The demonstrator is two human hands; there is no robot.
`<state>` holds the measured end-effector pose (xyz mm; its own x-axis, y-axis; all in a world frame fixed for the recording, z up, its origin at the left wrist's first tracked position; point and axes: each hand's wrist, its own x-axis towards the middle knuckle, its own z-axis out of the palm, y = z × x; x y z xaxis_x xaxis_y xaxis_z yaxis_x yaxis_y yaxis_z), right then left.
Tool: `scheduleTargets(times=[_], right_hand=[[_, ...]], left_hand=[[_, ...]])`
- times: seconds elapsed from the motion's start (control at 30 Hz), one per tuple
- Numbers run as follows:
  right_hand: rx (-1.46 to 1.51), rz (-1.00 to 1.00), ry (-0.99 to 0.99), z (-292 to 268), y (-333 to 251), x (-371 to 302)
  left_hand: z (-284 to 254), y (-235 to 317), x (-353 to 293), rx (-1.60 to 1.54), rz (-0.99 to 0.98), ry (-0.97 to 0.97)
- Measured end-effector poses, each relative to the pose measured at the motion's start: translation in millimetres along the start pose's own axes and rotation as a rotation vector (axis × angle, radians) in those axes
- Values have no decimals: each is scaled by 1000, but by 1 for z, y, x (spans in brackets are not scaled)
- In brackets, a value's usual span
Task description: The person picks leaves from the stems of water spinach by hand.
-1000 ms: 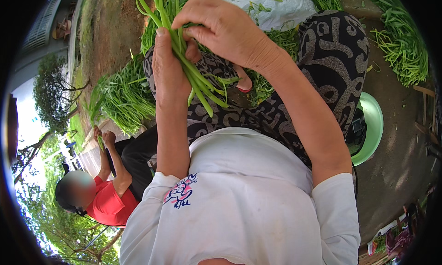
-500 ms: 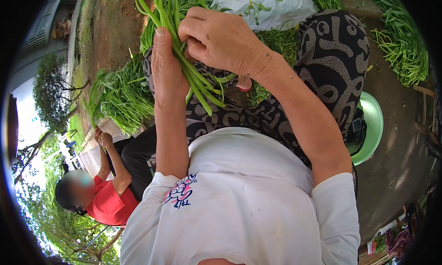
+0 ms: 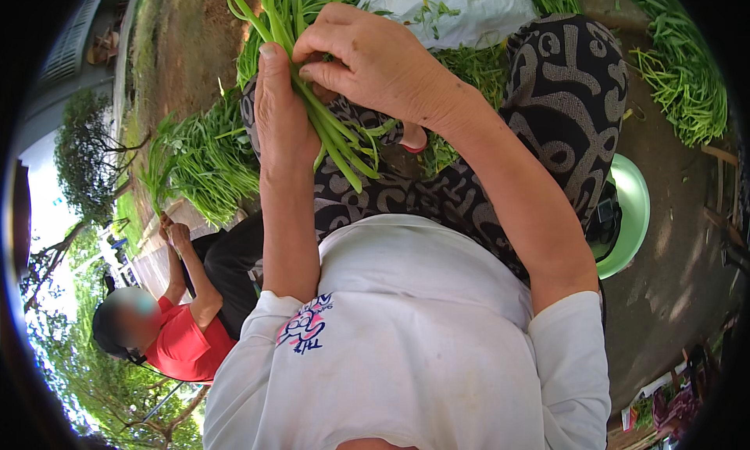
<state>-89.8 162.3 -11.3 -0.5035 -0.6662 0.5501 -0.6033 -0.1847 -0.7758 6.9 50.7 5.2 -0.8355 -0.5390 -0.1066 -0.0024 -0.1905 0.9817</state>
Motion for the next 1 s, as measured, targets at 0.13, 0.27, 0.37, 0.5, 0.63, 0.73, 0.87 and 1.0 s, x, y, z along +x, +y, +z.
scheduleTargets(times=[0.13,0.27,0.37,0.5,0.63,0.73,0.87,1.0], right_hand=[[-143,-23,-33,1,-1,-2],[-223,-86,-42,0,-1,-1],[-267,-143,-26,-1,-2,-1],[-261,-98,32,6,-4,-2],[-276,13,118,15,-10,-7],[-208,73,210,22,-10,-8],[0,177,305,19,-1,-7],[-61,269,202,-6,4,1]], left_hand=[[7,4,-1,41,15,2],[11,5,-1,66,37,38],[10,0,0,19,57,30],[11,-2,3,-3,97,8],[13,-4,6,-26,150,38],[19,-2,9,-35,178,95],[25,6,13,-48,134,193],[15,17,17,-146,124,161]])
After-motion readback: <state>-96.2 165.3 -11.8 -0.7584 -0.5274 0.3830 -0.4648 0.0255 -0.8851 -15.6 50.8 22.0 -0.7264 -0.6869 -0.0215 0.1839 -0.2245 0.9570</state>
